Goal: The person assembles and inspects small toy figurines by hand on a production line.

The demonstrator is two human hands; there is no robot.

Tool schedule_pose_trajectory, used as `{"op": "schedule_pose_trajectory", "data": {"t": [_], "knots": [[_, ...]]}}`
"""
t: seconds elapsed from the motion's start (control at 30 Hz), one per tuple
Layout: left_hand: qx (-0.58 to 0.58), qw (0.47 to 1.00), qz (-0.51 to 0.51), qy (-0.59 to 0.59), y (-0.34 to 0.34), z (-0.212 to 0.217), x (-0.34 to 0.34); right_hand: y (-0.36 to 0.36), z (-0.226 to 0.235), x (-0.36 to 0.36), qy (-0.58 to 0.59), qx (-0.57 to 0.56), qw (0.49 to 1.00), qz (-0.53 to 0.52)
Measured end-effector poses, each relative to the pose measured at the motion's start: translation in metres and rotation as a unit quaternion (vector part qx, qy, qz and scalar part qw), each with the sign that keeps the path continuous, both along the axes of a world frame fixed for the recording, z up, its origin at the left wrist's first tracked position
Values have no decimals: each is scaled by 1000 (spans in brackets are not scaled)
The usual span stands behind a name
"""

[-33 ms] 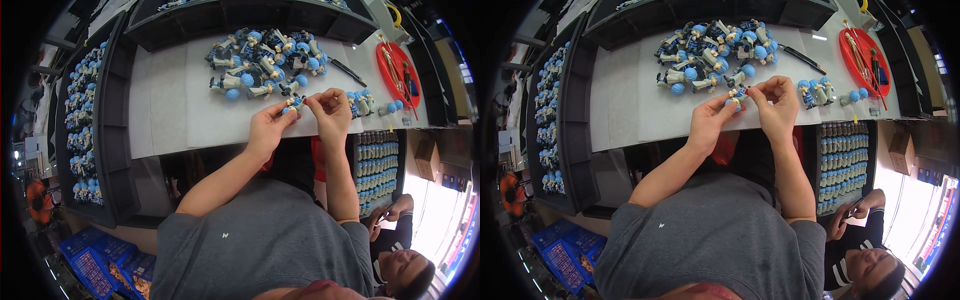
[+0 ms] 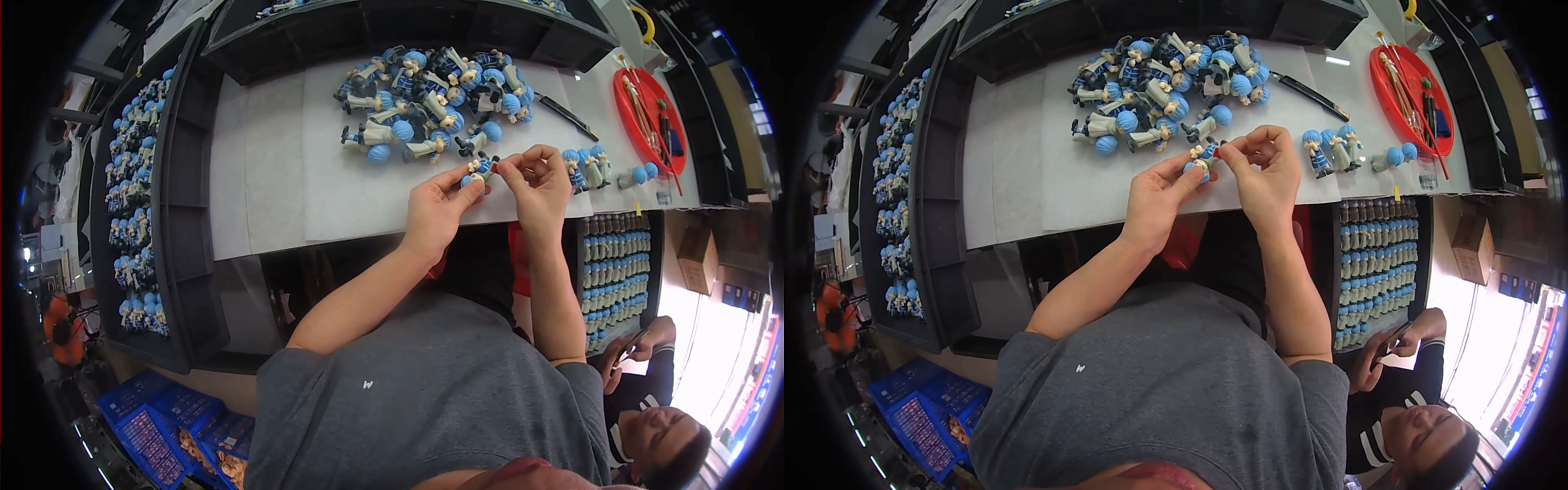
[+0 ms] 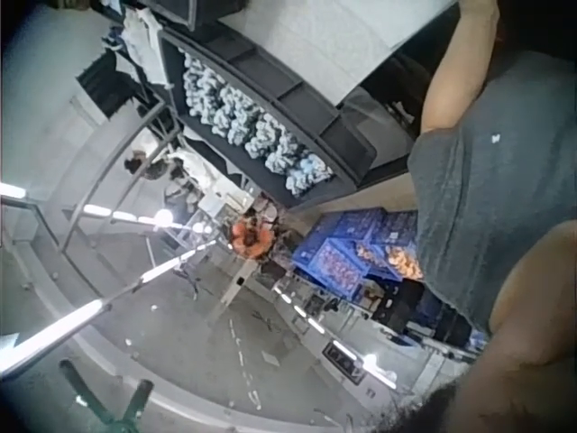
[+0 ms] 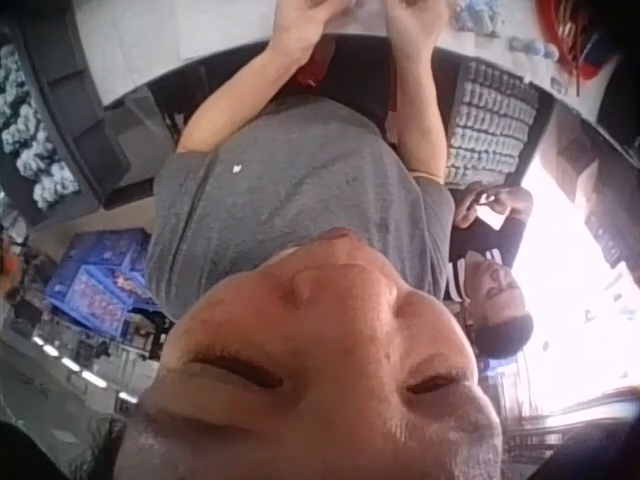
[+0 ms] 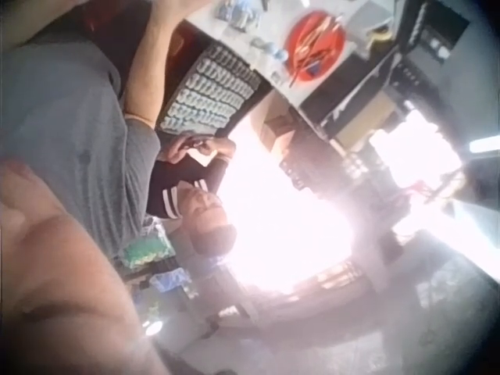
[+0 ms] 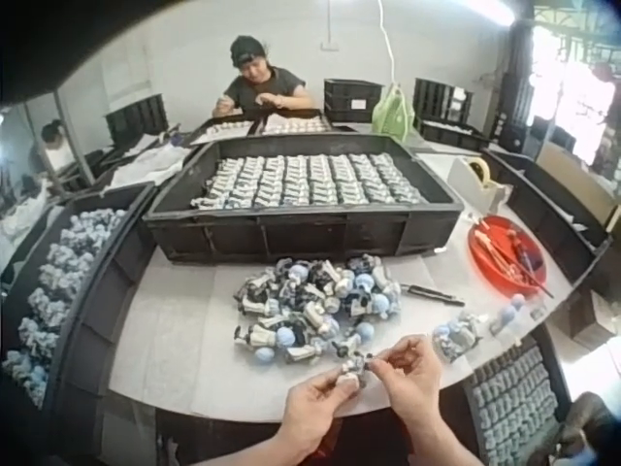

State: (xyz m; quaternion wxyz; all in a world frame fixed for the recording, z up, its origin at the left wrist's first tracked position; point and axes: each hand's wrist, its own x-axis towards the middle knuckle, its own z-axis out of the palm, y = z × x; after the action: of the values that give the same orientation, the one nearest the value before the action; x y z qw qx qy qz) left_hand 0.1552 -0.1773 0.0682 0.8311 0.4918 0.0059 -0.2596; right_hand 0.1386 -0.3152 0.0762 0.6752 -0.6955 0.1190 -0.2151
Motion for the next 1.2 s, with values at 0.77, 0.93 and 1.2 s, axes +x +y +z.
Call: {"op": "schedule_pose_trajectory", "data": {"t": [0.77,0.93,1.2], "knots": [[23,999,28,-18,-5,-4,1,22,-12,9,-57,-135,988,-38],[16,999,29,-10,-4,-2,-2,23,-17,6,-77,-195,977,-37],[21,999,26,0,-3,-1,2,29,-14,7,-92,-200,975,-20]]}}
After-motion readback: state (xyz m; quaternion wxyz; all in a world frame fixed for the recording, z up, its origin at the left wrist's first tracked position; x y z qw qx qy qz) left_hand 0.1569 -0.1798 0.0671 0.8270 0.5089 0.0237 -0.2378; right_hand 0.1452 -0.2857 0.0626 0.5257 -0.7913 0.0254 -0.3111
